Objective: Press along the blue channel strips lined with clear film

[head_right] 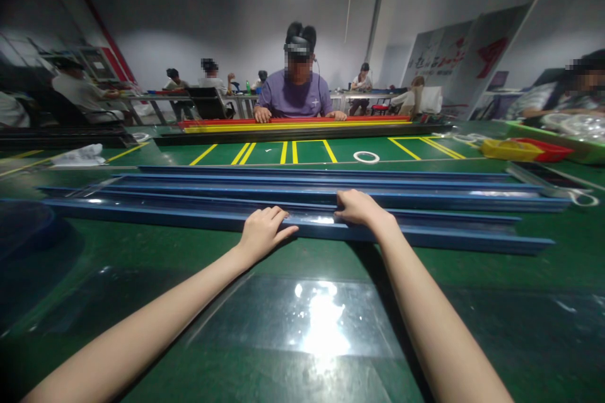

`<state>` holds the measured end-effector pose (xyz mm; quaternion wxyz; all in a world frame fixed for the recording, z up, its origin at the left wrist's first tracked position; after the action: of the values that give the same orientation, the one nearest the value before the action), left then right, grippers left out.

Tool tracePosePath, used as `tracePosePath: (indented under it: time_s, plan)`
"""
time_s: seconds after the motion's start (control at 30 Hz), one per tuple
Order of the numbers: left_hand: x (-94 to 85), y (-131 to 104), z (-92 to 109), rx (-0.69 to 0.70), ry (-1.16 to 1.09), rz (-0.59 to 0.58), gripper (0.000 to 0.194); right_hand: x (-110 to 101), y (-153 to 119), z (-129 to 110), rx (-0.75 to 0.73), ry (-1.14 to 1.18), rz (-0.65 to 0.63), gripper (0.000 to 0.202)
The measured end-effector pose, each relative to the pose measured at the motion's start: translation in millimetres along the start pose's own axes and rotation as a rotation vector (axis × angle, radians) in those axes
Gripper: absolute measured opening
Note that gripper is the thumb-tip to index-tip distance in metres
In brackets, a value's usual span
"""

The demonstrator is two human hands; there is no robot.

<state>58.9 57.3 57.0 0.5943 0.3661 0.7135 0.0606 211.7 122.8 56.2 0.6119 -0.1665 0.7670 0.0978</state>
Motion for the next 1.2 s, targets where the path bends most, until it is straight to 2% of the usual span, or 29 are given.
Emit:
tracePosePath:
  time_s: [0.13,0.5,1.0,1.2]
  plan:
    - [-5.2,-1.4,2.3,0.033,-0.001,0.069,0.04,-0.1,-1.0,-1.6,-0.001,0.0,-0.004,0.023]
    - [-16.5,-3.4,1.2,0.044,-0.031,0.166,0.037,-0.2,-0.8,-2.4,-0.006,-0.011,0.002,0.021]
    - [-16.4,-3.2,-1.7,0.011,-0.033,0.187,0.038,0.3,-0.8,-2.3,-0.001,-0.024,0.0,0.021]
    - [-15.4,-2.5,-2.3,0.006,-0.03,0.169,0.039,-4.0,-4.6,-12.3,0.031,-0.111,-0.026,0.024]
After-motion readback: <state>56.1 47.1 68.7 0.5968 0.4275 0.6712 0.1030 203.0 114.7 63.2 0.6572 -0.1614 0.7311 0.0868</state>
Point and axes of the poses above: each hand's wrist, its own y-axis towards the middle knuckle, its own x-axis out of the palm, z = x × y, the point moved 10 cm from there along y, towards the middle knuckle, and after that the axes turned 14 degrees about y, right-handed, at the moved point
